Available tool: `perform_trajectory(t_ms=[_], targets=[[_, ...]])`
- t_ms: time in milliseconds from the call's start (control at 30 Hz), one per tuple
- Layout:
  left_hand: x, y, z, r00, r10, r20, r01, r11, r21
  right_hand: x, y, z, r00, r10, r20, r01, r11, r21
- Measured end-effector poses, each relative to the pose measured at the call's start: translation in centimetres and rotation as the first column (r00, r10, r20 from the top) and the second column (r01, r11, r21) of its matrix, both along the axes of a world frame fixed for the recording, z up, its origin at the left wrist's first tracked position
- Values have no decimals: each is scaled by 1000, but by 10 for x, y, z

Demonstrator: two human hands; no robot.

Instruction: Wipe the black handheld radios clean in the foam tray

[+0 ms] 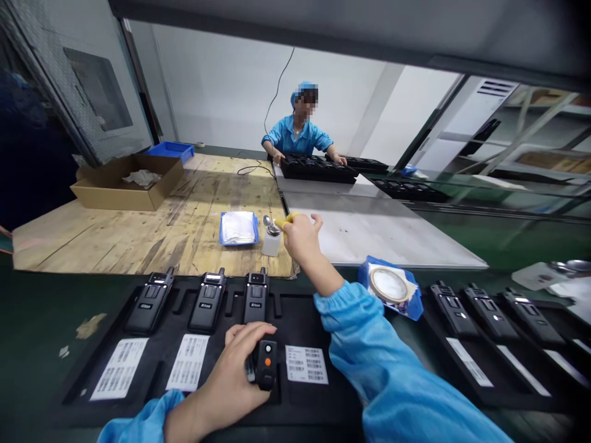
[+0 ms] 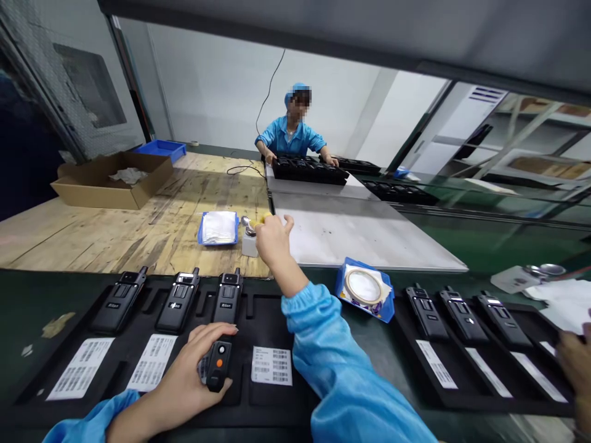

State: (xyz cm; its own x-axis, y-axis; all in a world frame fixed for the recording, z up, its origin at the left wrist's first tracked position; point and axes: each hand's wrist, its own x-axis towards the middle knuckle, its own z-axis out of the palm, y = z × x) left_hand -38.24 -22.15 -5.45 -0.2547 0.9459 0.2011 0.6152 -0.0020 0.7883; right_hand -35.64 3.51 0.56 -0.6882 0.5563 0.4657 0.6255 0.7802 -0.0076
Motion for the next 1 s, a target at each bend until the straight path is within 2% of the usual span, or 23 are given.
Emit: perform_trajectory(t_ms=[33, 100, 200, 300, 367, 467, 667, 833, 900, 1000], targets=[[0, 0, 0, 1000, 0, 2, 0, 1000, 3, 13, -13, 1, 999, 23, -34, -23, 1000, 17], [0, 0, 0, 1000, -6, 3, 6, 1000, 11, 43, -44, 1, 973, 170, -156, -154, 982, 110], [1, 2, -1, 1000, -7, 3, 7, 1000, 24, 88, -94, -6, 878, 403, -258, -346, 907, 240], [1, 4, -1, 1000, -16, -1, 16, 999, 31, 117, -132, -18, 798, 509, -323, -437, 858, 271], [1, 4, 0, 1000, -17, -8, 17, 1000, 25, 124, -144, -26, 774, 545, -324, -473, 836, 277], [1, 4, 2, 1000, 1, -18, -1, 1000, 9, 127, -146, -35, 773, 558, -301, -482, 826, 294], [1, 2, 2, 998, 17, -54, -16, 1000, 17, 127, -140, -36, 799, 491, -346, -396, 864, 312], [1, 5, 3, 996, 20, -84, -18, 1000, 21, 121, -145, -38, 754, 559, -344, -468, 825, 316], [2, 5, 5, 993, 30, -115, -27, 999, 25, 122, -139, -41, 778, 525, -346, -433, 846, 310], [4, 5, 11, 988, 30, -154, -30, 1000, 2, 129, -117, -51, 838, 407, -363, -312, 904, 292]])
